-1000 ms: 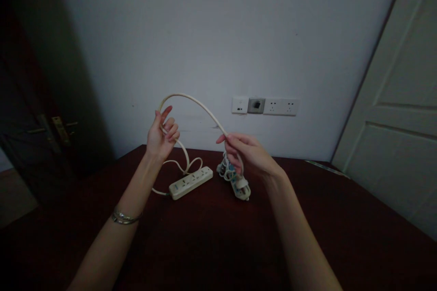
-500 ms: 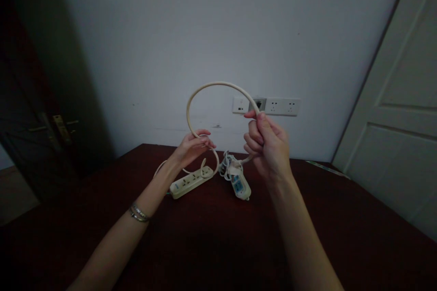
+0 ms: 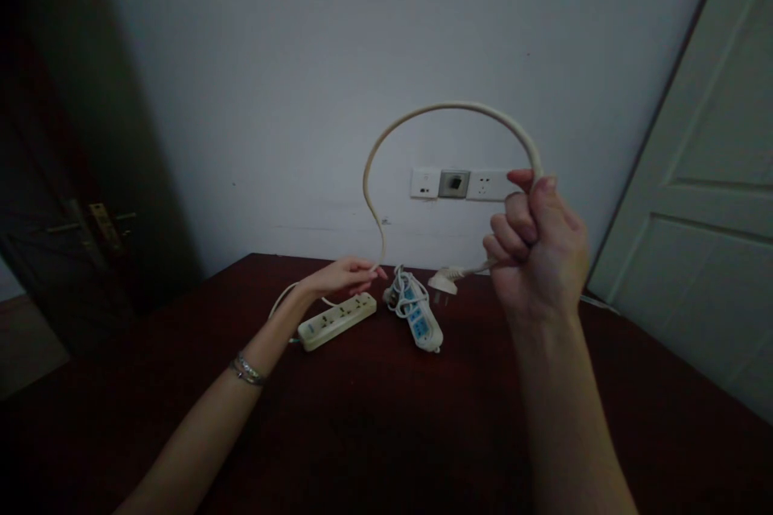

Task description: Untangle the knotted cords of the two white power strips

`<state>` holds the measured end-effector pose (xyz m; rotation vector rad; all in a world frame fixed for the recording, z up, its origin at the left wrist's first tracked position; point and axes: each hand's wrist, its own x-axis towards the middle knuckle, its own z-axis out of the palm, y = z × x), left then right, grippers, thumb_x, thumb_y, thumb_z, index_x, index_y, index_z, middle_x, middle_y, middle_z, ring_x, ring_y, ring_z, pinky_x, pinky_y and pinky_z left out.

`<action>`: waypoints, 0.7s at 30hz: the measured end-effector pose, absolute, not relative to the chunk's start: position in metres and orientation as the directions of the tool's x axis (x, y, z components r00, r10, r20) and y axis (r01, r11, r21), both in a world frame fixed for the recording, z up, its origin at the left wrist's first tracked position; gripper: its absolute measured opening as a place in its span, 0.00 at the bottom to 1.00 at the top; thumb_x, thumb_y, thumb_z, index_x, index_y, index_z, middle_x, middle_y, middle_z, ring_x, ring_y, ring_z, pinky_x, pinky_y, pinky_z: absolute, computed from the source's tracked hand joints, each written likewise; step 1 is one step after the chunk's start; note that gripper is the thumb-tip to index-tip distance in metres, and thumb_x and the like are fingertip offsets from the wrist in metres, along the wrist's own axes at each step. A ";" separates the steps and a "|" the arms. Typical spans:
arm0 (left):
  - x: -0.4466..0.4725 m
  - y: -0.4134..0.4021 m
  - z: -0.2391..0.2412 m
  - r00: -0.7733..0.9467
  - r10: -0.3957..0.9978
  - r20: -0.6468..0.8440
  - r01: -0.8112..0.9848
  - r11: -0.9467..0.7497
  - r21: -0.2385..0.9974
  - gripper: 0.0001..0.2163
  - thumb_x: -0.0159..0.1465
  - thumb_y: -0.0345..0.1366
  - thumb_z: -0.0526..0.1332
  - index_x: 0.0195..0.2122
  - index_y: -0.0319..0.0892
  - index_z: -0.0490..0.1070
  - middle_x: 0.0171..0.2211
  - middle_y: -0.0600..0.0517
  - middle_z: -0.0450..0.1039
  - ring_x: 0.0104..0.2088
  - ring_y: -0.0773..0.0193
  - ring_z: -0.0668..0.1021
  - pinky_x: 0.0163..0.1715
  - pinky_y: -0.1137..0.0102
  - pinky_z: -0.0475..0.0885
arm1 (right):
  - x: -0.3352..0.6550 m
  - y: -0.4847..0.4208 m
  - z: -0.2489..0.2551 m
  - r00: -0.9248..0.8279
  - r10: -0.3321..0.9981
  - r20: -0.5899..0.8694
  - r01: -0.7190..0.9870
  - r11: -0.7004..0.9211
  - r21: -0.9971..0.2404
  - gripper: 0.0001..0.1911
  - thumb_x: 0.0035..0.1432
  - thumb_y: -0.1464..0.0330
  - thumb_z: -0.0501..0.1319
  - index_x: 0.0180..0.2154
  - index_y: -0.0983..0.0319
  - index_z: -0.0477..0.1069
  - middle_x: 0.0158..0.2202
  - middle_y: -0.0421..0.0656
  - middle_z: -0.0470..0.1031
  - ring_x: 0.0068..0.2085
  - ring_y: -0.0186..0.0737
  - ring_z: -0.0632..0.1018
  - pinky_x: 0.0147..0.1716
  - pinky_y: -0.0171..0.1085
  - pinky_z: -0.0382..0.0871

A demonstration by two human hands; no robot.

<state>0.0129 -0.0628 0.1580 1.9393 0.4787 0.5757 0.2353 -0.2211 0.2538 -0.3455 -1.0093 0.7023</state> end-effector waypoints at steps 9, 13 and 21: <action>-0.009 -0.055 0.187 0.187 0.702 0.687 0.031 -0.703 0.711 0.11 0.59 0.38 0.59 0.40 0.38 0.74 0.16 0.58 0.59 0.18 0.72 0.61 0.19 0.77 0.54 | 0.245 -0.216 0.254 0.425 0.664 0.615 -0.339 0.747 -0.572 0.08 0.59 0.68 0.55 0.31 0.63 0.71 0.14 0.32 0.45 0.15 0.25 0.42 0.12 0.30 0.32; -0.023 -0.073 0.205 0.137 0.618 0.774 0.164 -0.785 0.598 0.09 0.57 0.32 0.60 0.38 0.40 0.75 0.17 0.57 0.62 0.19 0.70 0.62 0.21 0.77 0.55 | 0.246 -0.213 0.254 0.442 0.710 0.549 -0.358 0.700 -0.617 0.09 0.59 0.66 0.56 0.30 0.62 0.70 0.15 0.32 0.44 0.16 0.25 0.42 0.11 0.29 0.32; -0.017 -0.136 0.216 0.712 0.467 0.525 0.306 -0.879 0.366 0.07 0.54 0.27 0.59 0.27 0.43 0.75 0.16 0.55 0.68 0.15 0.69 0.64 0.17 0.74 0.53 | 0.246 -0.202 0.248 0.392 0.751 0.531 -0.258 0.644 -0.720 0.08 0.54 0.66 0.60 0.35 0.63 0.72 0.15 0.31 0.45 0.16 0.23 0.45 0.12 0.27 0.36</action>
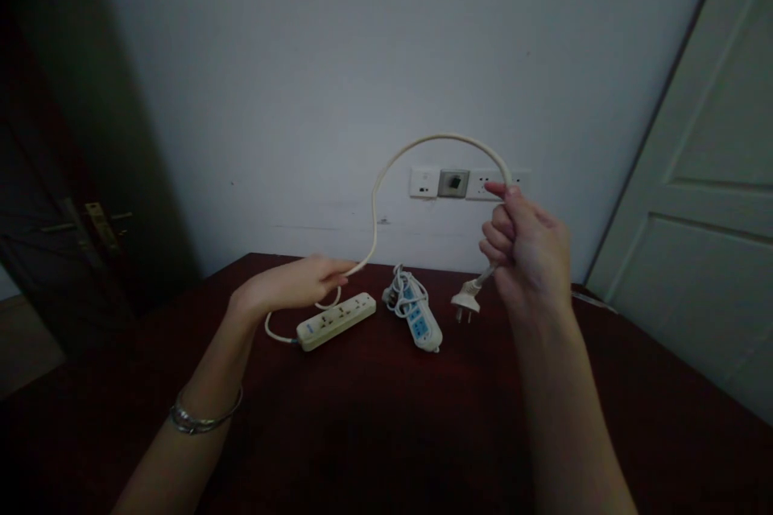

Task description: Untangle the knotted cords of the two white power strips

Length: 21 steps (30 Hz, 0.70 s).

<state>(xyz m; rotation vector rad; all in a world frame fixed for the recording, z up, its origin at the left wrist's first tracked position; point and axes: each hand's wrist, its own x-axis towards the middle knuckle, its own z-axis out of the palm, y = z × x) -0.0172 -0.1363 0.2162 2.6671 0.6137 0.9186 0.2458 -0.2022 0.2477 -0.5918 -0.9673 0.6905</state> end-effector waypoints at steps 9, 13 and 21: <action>0.005 -0.178 0.234 0.894 0.439 0.091 0.394 -0.865 0.310 0.10 0.61 0.37 0.58 0.40 0.43 0.76 0.24 0.55 0.73 0.22 0.72 0.67 0.25 0.75 0.59 | 0.232 -0.181 0.226 0.072 0.916 0.395 0.300 0.358 -0.884 0.23 0.52 0.55 0.61 0.40 0.68 0.74 0.16 0.34 0.53 0.17 0.24 0.54 0.15 0.28 0.42; 0.005 -0.173 0.232 0.871 0.380 0.312 0.268 -0.899 0.347 0.13 0.64 0.38 0.54 0.41 0.39 0.76 0.30 0.51 0.76 0.28 0.69 0.71 0.30 0.74 0.63 | 0.227 -0.178 0.220 -0.181 0.931 0.317 0.566 0.362 -0.741 0.30 0.54 0.46 0.54 0.31 0.68 0.74 0.16 0.36 0.53 0.19 0.25 0.55 0.16 0.29 0.45; 0.006 -0.160 0.230 0.538 0.542 0.645 0.288 -0.838 0.464 0.12 0.64 0.38 0.55 0.36 0.37 0.75 0.29 0.51 0.74 0.28 0.70 0.71 0.29 0.74 0.64 | 0.222 -0.181 0.216 -0.417 0.896 0.152 0.469 0.355 -0.809 0.42 0.54 0.40 0.40 0.28 0.69 0.76 0.17 0.44 0.64 0.21 0.29 0.63 0.18 0.30 0.54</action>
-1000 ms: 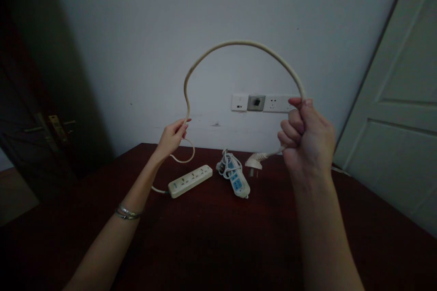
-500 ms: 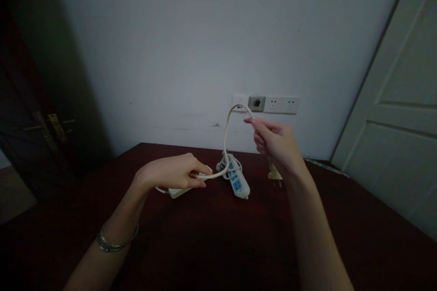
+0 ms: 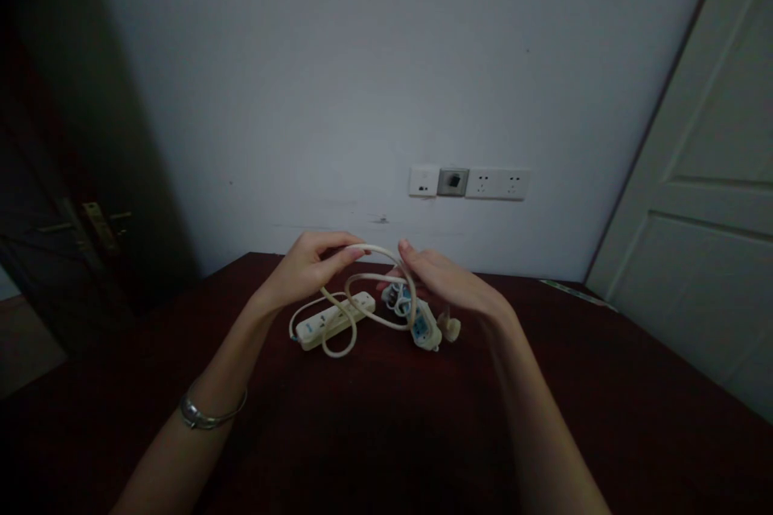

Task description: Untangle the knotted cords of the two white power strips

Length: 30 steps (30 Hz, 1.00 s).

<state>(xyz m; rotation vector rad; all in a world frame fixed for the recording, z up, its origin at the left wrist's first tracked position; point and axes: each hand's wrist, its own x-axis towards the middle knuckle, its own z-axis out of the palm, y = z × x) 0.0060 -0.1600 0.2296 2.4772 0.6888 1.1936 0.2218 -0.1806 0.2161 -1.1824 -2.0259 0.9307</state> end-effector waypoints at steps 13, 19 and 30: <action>-0.013 -0.131 0.232 0.319 0.705 0.633 0.239 -0.706 0.667 0.10 0.58 0.39 0.58 0.29 0.37 0.73 0.16 0.57 0.62 0.15 0.74 0.62 0.15 0.75 0.56 | 0.230 -0.183 0.222 -0.494 0.867 0.069 0.536 0.366 -0.760 0.22 0.52 0.52 0.60 0.31 0.67 0.76 0.25 0.44 0.73 0.25 0.30 0.70 0.22 0.30 0.61; -0.026 -0.117 0.231 0.381 0.731 0.566 0.325 -0.679 0.658 0.11 0.59 0.38 0.56 0.32 0.36 0.74 0.16 0.56 0.61 0.17 0.72 0.64 0.17 0.75 0.59 | 0.232 -0.183 0.223 -0.517 0.847 0.124 0.544 0.437 -0.716 0.23 0.54 0.52 0.58 0.31 0.67 0.76 0.26 0.45 0.74 0.26 0.31 0.70 0.23 0.31 0.61; 0.009 -0.182 0.224 0.694 0.362 0.623 0.615 -0.747 -0.251 0.26 0.58 0.31 0.57 0.59 0.43 0.57 0.63 0.44 0.50 0.62 0.53 0.54 0.59 0.55 0.51 | 0.226 -0.188 0.223 -0.536 0.838 0.100 0.618 0.471 -0.630 0.24 0.55 0.52 0.56 0.25 0.67 0.72 0.19 0.39 0.65 0.21 0.27 0.60 0.20 0.31 0.53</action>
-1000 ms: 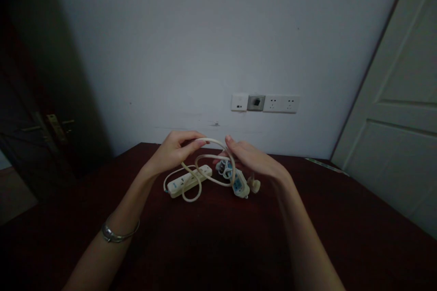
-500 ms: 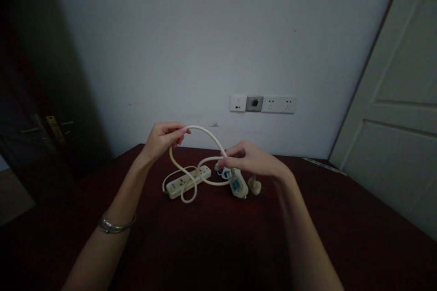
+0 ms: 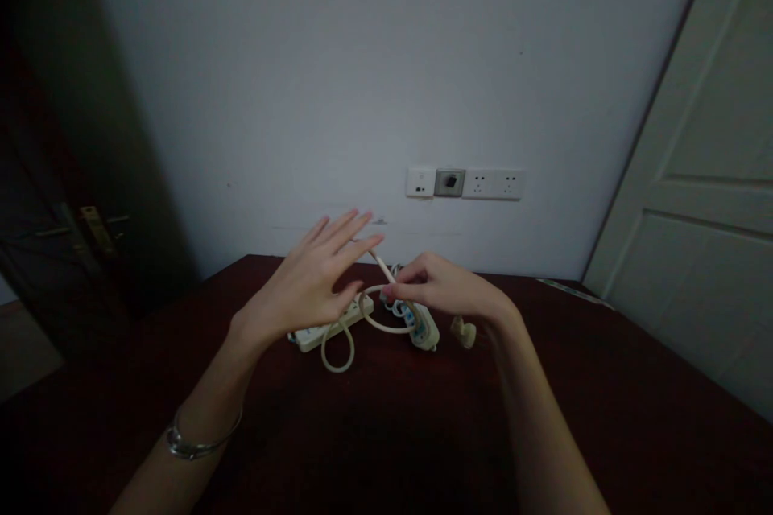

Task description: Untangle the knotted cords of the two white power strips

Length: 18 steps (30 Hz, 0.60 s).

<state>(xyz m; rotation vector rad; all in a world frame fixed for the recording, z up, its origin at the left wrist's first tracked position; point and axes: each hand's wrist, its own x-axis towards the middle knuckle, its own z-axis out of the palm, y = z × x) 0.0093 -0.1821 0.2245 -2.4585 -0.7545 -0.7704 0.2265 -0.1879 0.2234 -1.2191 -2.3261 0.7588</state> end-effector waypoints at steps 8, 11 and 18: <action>0.031 -0.156 0.205 0.744 0.442 0.501 0.587 -0.791 -0.174 0.07 0.61 0.37 0.57 0.34 0.40 0.71 0.32 0.49 0.74 0.33 0.61 0.75 0.35 0.66 0.66 | 0.224 -0.191 0.224 -0.553 0.827 0.099 0.659 0.507 -0.556 0.23 0.57 0.53 0.53 0.27 0.66 0.71 0.21 0.39 0.64 0.22 0.28 0.59 0.20 0.31 0.51; 0.030 -0.151 0.203 0.756 0.462 0.464 0.554 -0.829 -0.078 0.07 0.61 0.33 0.55 0.31 0.42 0.72 0.29 0.50 0.74 0.30 0.63 0.74 0.27 0.70 0.61 | 0.224 -0.189 0.223 -0.545 0.834 0.084 0.668 0.493 -0.558 0.21 0.56 0.54 0.54 0.29 0.66 0.72 0.23 0.40 0.67 0.24 0.29 0.62 0.22 0.31 0.53; 0.018 -0.143 0.212 0.835 0.477 0.273 0.357 -0.848 0.392 0.12 0.63 0.40 0.54 0.33 0.39 0.74 0.25 0.52 0.73 0.26 0.69 0.72 0.26 0.74 0.61 | 0.222 -0.185 0.222 -0.519 0.852 0.072 0.644 0.445 -0.622 0.20 0.53 0.54 0.58 0.30 0.65 0.75 0.24 0.41 0.70 0.25 0.31 0.66 0.23 0.31 0.56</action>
